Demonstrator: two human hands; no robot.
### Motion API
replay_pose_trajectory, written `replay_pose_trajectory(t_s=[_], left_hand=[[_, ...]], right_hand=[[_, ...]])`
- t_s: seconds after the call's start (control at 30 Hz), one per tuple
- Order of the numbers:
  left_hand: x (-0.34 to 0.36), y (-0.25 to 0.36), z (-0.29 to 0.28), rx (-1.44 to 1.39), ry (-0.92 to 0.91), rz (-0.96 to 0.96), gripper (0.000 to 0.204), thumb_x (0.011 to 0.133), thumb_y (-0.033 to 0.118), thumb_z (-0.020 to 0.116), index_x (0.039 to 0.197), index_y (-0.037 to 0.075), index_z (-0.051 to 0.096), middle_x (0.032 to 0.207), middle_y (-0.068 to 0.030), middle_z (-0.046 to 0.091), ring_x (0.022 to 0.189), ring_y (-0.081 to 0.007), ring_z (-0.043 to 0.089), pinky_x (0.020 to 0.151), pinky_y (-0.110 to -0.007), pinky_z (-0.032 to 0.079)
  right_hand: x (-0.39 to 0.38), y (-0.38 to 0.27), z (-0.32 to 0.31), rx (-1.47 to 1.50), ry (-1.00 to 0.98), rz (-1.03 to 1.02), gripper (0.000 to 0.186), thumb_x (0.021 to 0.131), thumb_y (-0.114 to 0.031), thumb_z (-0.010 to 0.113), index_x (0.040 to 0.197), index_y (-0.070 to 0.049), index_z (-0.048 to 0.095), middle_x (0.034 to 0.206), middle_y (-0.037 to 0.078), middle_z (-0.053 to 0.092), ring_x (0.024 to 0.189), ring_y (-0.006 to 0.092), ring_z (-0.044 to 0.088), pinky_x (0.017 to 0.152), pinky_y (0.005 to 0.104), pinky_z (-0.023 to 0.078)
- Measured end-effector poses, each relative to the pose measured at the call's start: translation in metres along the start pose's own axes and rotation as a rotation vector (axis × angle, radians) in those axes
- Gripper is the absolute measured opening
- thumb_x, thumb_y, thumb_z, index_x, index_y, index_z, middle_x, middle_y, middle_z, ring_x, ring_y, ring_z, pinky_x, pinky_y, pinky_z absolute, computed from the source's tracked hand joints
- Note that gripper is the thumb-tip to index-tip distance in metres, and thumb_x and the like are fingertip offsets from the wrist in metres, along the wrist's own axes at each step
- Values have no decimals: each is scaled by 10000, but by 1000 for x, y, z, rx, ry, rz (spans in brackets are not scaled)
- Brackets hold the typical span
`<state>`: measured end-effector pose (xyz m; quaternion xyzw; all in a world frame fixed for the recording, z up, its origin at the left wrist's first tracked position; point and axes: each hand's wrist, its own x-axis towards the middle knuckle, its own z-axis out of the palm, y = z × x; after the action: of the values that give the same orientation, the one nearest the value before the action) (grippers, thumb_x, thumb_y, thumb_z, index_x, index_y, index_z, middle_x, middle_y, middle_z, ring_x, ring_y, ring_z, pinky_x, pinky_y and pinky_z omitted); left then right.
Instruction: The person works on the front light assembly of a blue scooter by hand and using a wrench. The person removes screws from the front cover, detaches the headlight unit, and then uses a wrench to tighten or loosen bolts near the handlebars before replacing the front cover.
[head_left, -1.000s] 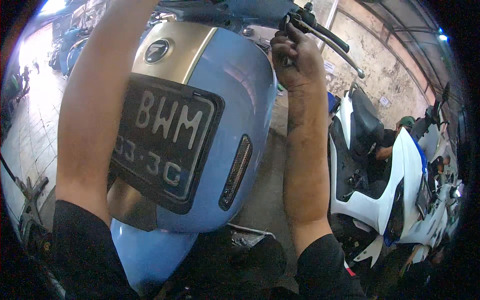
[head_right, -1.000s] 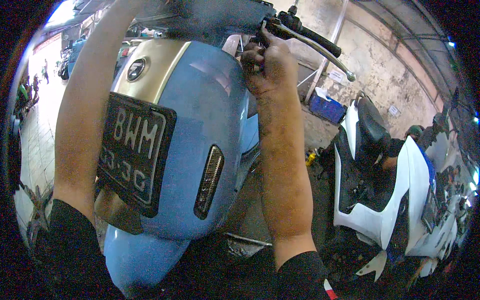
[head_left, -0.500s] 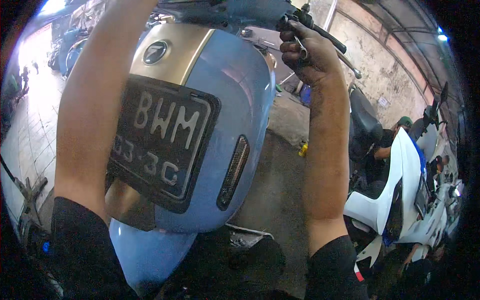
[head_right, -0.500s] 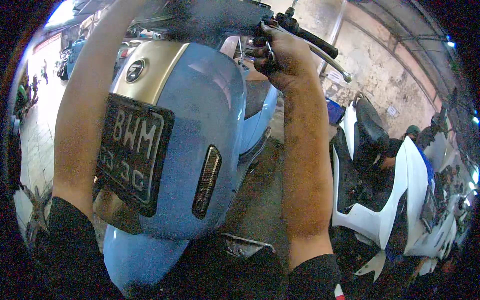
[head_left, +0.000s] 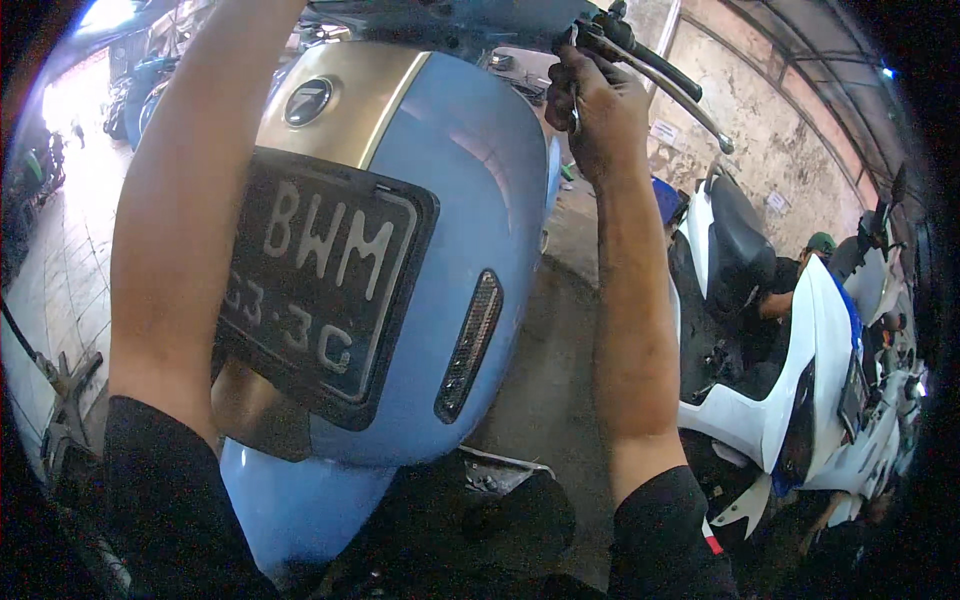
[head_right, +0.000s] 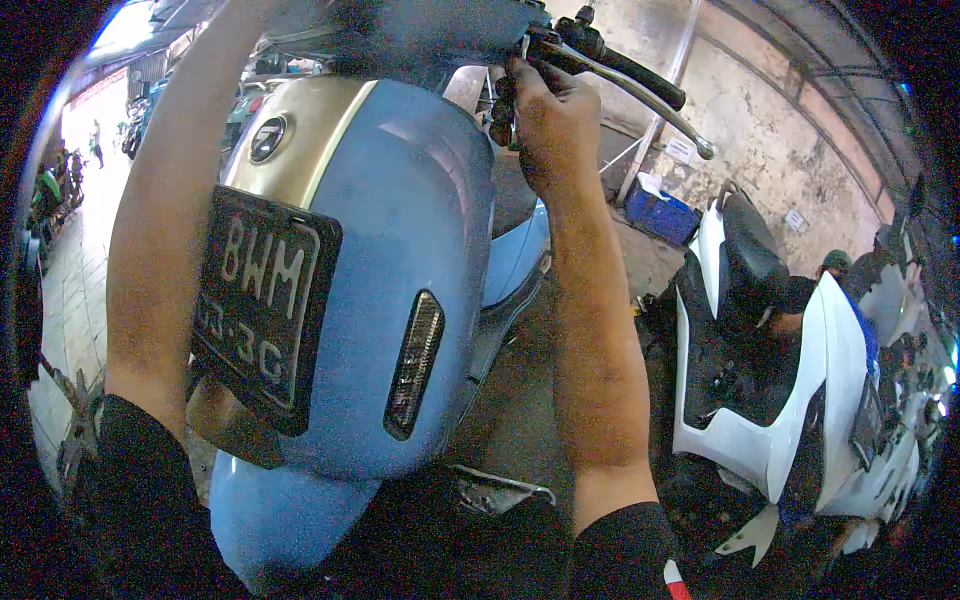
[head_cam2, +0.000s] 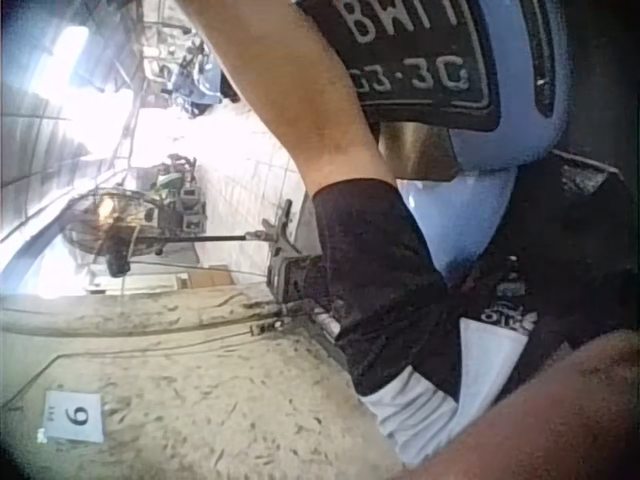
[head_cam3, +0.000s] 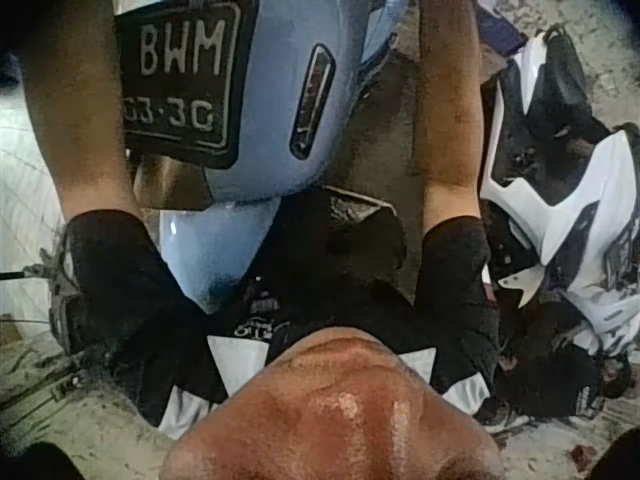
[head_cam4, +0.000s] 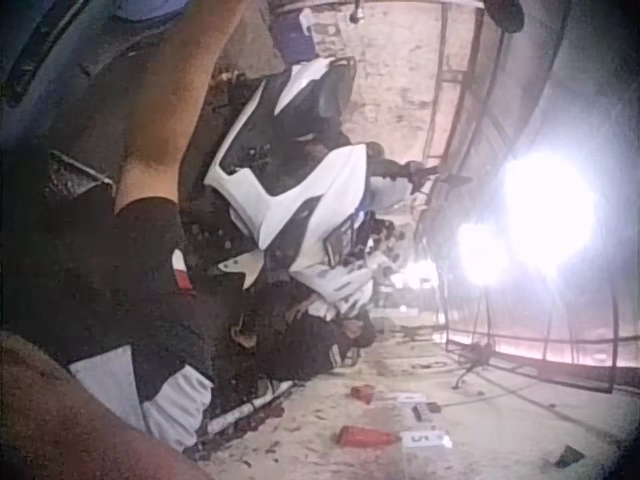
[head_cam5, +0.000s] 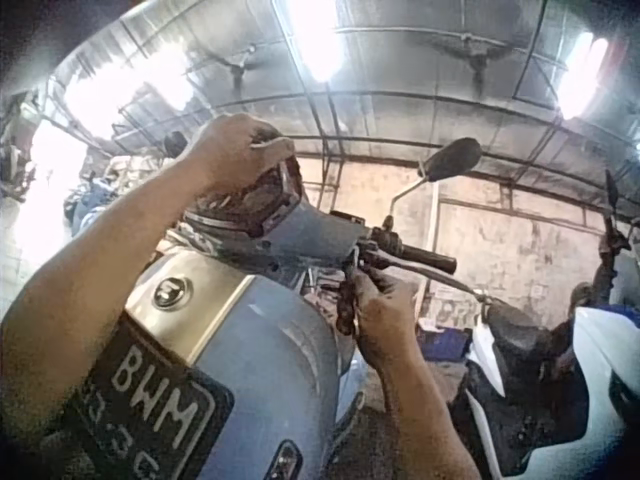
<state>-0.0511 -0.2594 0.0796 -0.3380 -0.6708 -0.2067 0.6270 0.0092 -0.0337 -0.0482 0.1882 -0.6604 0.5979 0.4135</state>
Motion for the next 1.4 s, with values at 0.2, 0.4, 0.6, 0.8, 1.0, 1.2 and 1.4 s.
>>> replay_pose_trajectory(t_s=[0.2, 0.4, 0.6, 0.8, 1.0, 1.2, 1.4], left_hand=[[-3, 8, -4, -11, -14, -66, 440, 868, 456, 555, 968, 59, 717, 971, -193, 689, 908, -368, 664, 828, -424, 515], [-4, 7, -2, 45, 6, -30, 435, 877, 455, 555, 992, 68, 715, 1004, -187, 686, 948, -364, 656, 858, -420, 511], [1, 5, -2, 64, 0, -86, 453, 885, 472, 542, 1022, 73, 710, 1056, -185, 675, 1004, -356, 641, 898, -411, 499], [-2, 2, -1, 43, -4, -65, 461, 877, 471, 547, 1013, 62, 711, 1054, -190, 674, 1004, -351, 643, 900, -411, 497], [-2, -2, -1, 40, 11, -35, 473, 868, 468, 554, 999, 39, 707, 1043, -203, 673, 1000, -360, 642, 898, -411, 497], [-6, 2, 1, 20, 59, -2, 472, 877, 463, 551, 997, 32, 703, 1041, -206, 672, 1001, -365, 640, 895, -412, 497], [-3, -6, -3, 29, 12, -3, 453, 885, 453, 545, 1001, 46, 706, 1037, -201, 674, 999, -363, 640, 883, -414, 500]], right_hand=[[4, 7, -9, -34, -19, -43, 225, 933, -206, 590, 982, 14, 608, 747, 59, 573, 547, 126, 505, 455, 272, 396], [9, -18, 6, 294, -20, 357, 156, 963, -171, 472, 904, -54, 555, 691, 33, 500, 500, 122, 442, 408, 254, 364], [33, 30, -6, -270, 51, -114, 200, 926, -166, 524, 905, 6, 622, 669, 32, 526, 520, 120, 491, 440, 262, 366], [12, 25, 9, -478, 179, -270, 267, 920, -160, 544, 950, 66, 683, 739, 78, 632, 604, 130, 556, 537, 267, 414], [3, 18, 16, -207, 227, -67, 291, 911, -179, 563, 975, 79, 681, 717, 72, 624, 586, 133, 533, 543, 290, 406], [7, 23, 10, -221, 275, -150, 329, 893, -207, 556, 720, 56, 652, 595, 97, 605, 525, 195, 533, 508, 366, 374], [-22, -25, 22, 349, 84, 337, 215, 976, -190, 481, 994, 0, 580, 655, -19, 422, 476, 63, 383, 396, 204, 275]])
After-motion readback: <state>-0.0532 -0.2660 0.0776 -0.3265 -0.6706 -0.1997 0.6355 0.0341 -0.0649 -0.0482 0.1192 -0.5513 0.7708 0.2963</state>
